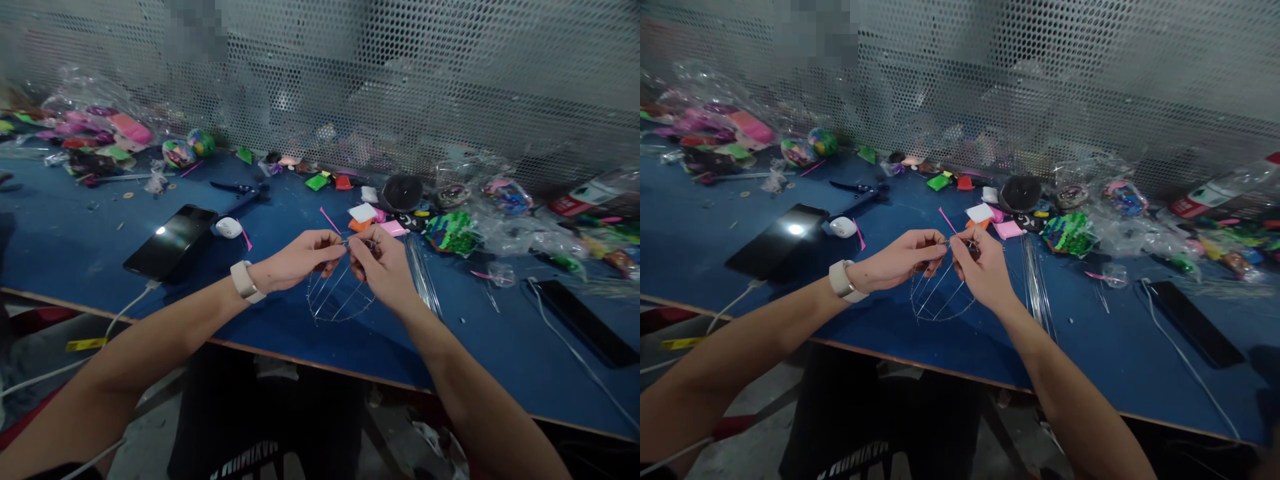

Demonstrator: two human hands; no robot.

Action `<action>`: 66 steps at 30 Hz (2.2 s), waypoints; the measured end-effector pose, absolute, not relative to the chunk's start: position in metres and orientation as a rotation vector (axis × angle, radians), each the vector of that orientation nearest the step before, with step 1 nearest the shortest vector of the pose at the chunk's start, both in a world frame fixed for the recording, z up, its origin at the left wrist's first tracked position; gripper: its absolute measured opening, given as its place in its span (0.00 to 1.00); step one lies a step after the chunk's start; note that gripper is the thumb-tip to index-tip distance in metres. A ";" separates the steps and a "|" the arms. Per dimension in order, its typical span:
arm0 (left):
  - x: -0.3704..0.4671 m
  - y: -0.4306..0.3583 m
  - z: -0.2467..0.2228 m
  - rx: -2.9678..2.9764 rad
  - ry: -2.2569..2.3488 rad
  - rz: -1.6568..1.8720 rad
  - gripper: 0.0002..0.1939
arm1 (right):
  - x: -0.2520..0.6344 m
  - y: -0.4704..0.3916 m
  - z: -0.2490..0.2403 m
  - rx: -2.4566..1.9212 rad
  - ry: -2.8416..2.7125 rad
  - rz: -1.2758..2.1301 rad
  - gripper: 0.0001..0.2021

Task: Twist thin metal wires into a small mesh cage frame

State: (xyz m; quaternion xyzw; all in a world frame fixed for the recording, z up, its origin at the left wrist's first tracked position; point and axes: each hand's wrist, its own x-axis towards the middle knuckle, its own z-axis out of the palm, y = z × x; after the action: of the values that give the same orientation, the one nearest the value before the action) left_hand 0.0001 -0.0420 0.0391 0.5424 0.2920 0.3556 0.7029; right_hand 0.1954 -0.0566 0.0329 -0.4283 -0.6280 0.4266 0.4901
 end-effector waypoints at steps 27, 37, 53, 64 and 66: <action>0.003 -0.045 0.038 1.194 0.657 0.850 0.09 | 0.194 -0.056 0.030 -1.047 -1.378 1.115 0.12; 0.003 -0.041 0.034 1.292 0.680 0.839 0.08 | 0.198 -0.051 0.034 -1.088 -1.220 1.331 0.15; -0.008 -0.028 0.023 1.344 0.603 0.589 0.04 | 0.226 -0.025 0.037 -1.122 -1.211 1.206 0.17; -0.010 -0.029 0.030 1.476 0.611 0.577 0.05 | 0.225 -0.024 0.035 -1.094 -1.235 1.190 0.17; -0.010 -0.029 0.030 1.495 0.627 0.588 0.05 | 0.225 -0.024 0.034 -1.098 -1.250 1.181 0.17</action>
State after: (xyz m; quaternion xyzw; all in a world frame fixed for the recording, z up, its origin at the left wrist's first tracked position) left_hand -0.0101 -0.0287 0.0298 0.6584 0.2762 0.2588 0.6506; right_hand 0.2251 -0.0237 0.0336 -0.4587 -0.5222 0.4932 0.5232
